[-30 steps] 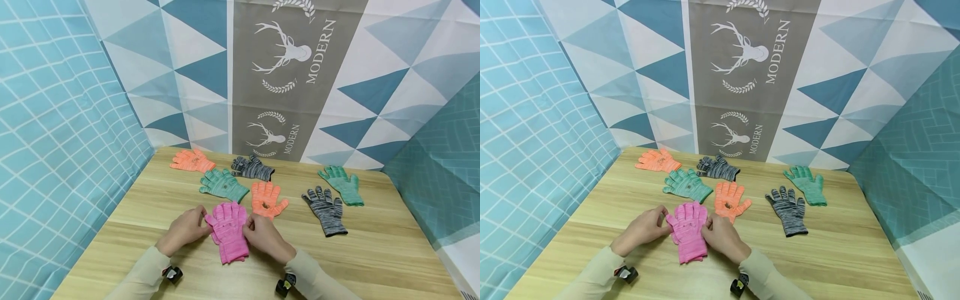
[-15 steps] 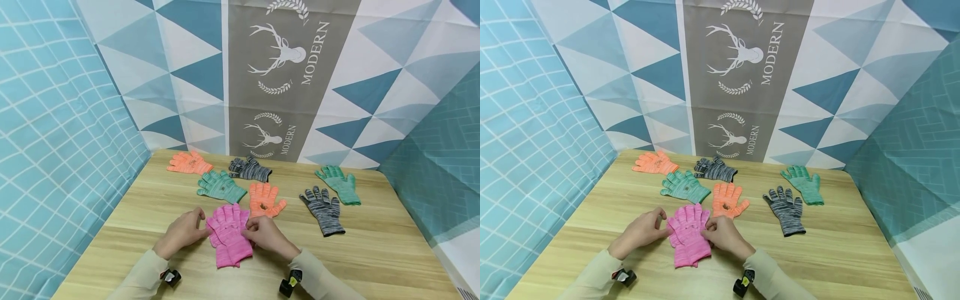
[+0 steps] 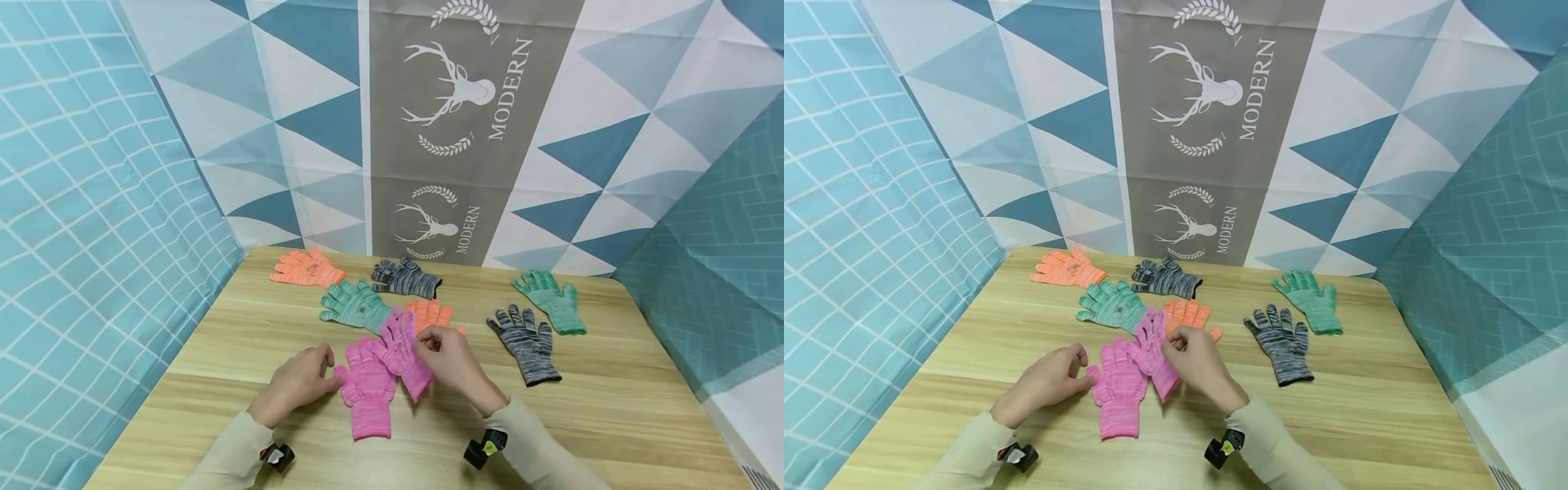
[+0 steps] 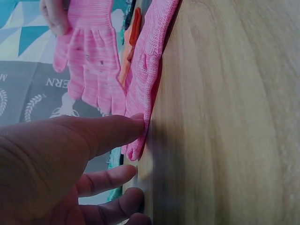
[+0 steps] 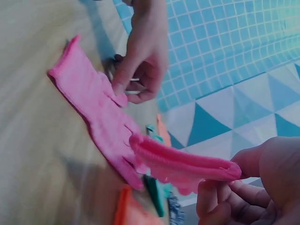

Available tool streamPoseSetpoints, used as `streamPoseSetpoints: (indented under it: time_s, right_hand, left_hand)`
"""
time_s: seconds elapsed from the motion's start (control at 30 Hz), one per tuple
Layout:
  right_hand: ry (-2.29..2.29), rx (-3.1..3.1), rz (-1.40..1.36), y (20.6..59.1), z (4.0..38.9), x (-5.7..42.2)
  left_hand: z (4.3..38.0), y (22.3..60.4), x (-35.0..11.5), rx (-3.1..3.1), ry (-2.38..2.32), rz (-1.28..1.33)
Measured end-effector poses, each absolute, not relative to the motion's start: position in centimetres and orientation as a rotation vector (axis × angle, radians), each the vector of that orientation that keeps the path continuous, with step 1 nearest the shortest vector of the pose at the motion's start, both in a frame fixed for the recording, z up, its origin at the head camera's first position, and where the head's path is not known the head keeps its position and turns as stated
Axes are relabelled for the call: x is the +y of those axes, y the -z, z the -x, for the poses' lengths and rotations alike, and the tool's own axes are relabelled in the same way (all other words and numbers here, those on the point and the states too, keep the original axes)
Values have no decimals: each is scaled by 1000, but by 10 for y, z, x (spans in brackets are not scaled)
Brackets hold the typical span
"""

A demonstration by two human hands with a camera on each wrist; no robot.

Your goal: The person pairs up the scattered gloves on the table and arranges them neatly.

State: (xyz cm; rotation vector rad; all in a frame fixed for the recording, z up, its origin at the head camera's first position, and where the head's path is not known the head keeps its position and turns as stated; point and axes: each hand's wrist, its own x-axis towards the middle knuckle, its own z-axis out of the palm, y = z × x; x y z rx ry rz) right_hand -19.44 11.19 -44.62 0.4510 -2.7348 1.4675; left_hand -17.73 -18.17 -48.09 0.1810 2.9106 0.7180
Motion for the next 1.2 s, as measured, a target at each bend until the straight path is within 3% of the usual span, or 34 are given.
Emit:
streamPoseSetpoints:
  time_s: [0.43, 1.2]
  right_hand:
    - [-1356, -2631, -361, 416, 206, 131]
    - [-1368, -2859, -974, 466, 180, 60]
  left_hand:
    - [176, 484, -179, 2922, -672, -279]
    - [173, 483, -174, 2965, -592, -229]
